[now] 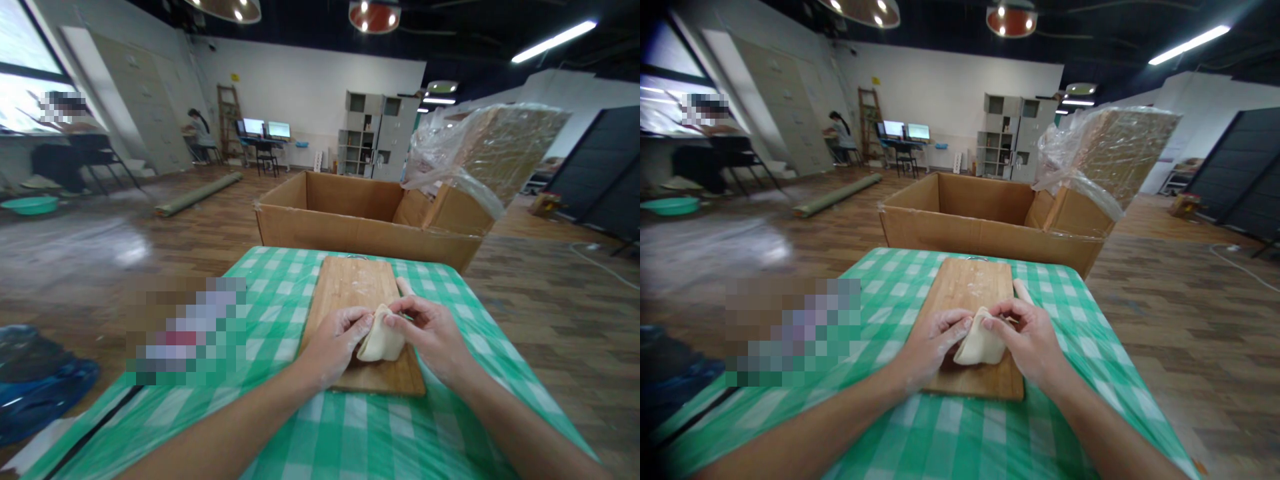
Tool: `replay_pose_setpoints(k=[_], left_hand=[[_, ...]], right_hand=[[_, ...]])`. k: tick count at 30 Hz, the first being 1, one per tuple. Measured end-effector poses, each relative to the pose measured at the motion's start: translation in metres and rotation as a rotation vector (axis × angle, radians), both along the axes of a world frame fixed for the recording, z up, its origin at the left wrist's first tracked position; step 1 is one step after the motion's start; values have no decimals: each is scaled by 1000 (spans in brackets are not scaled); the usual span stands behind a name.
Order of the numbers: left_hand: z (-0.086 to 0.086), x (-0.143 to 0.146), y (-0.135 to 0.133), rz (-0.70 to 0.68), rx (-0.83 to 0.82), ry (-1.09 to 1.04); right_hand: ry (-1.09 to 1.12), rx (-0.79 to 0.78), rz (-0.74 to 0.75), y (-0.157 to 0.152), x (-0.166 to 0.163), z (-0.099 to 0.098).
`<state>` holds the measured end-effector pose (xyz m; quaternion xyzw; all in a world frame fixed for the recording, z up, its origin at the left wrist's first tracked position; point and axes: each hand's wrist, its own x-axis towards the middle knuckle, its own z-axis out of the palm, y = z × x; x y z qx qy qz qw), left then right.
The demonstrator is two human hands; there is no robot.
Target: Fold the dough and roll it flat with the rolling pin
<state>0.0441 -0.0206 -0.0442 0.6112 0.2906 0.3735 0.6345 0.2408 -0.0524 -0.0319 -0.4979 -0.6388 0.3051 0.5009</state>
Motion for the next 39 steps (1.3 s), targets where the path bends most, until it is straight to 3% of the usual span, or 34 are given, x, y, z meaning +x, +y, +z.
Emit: replay_pose_setpoints(k=[4, 11, 13, 16, 19, 22, 26, 28, 31, 34, 37, 39], left_hand=[[3, 2, -7, -58, -224, -95], [0, 7, -13, -20, -133, -36], [0, 4, -10, 44, -1, 32], [5, -7, -5, 275, 331, 201], [9, -17, -2, 456, 568, 316], [8, -19, -4, 400, 790, 369], [7, -14, -11, 195, 1011, 370], [11, -13, -12, 190, 954, 325], [17, -15, -8, 262, 674, 195], [16, -15, -1, 153, 378, 184], [12, -11, 2, 23, 223, 273], [11, -8, 2, 71, 164, 248]], right_hand=[[70, -26, 1, -2, -2, 3], [91, -48, 18, -1, -3, -1], [85, -22, 12, 2, -2, -3], [106, 19, -84, 2, -2, -3], [236, -157, -16, -3, -9, 1], [351, -372, 191, -11, -20, 4], [366, -338, 190, -13, -26, 2], [347, -317, 153, -12, -23, 2], [289, -409, 215, -15, -17, 7], [142, -386, 312, -17, -15, 13], [73, -249, 222, -13, -13, 10], [151, -245, 151, -8, -11, 4]])
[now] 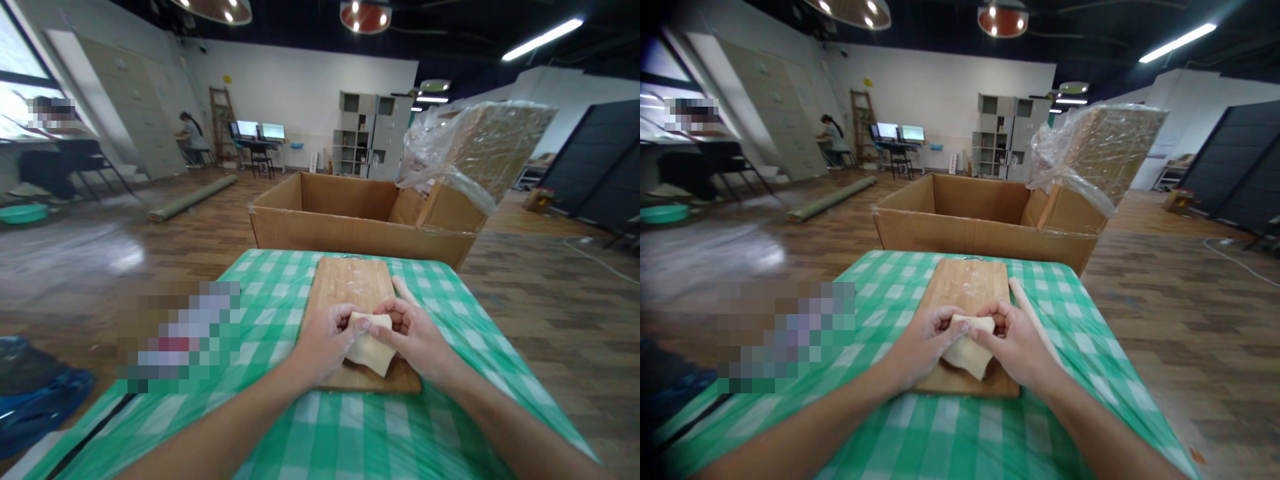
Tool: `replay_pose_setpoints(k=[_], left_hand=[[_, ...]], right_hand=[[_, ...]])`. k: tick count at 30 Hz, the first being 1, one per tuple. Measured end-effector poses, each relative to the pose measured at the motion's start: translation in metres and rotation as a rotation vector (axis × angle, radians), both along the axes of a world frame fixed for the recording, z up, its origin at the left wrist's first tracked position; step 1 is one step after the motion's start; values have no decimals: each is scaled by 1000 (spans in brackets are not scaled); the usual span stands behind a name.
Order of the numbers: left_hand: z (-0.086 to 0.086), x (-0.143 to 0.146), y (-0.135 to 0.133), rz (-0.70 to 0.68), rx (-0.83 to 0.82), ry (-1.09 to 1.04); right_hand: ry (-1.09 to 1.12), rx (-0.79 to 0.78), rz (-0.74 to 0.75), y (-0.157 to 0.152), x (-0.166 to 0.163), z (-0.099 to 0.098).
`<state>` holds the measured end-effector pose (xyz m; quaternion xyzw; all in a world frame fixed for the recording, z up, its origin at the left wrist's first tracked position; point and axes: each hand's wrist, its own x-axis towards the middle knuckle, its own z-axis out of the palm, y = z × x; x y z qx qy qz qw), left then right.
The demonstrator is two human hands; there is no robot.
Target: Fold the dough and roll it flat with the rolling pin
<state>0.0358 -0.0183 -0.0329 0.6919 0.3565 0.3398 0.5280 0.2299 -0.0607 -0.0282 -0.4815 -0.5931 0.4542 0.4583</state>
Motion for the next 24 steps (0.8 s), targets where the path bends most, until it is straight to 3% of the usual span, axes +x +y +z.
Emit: replay_pose_setpoints(k=[6, 13, 20, 24], left_hand=[[-4, 5, -4, 104, -73, -177], [-12, 8, -1, 23, -165, -177], [-11, 6, -4, 55, -142, -177], [-9, 7, -4, 46, -206, -234]], right_hand=[[117, -27, -39, 6, 3, -9], [-230, 328, -190, 1, 2, -6], [-452, 393, -17, -2, 3, -1], [-489, 457, 1, 1, 8, -3]])
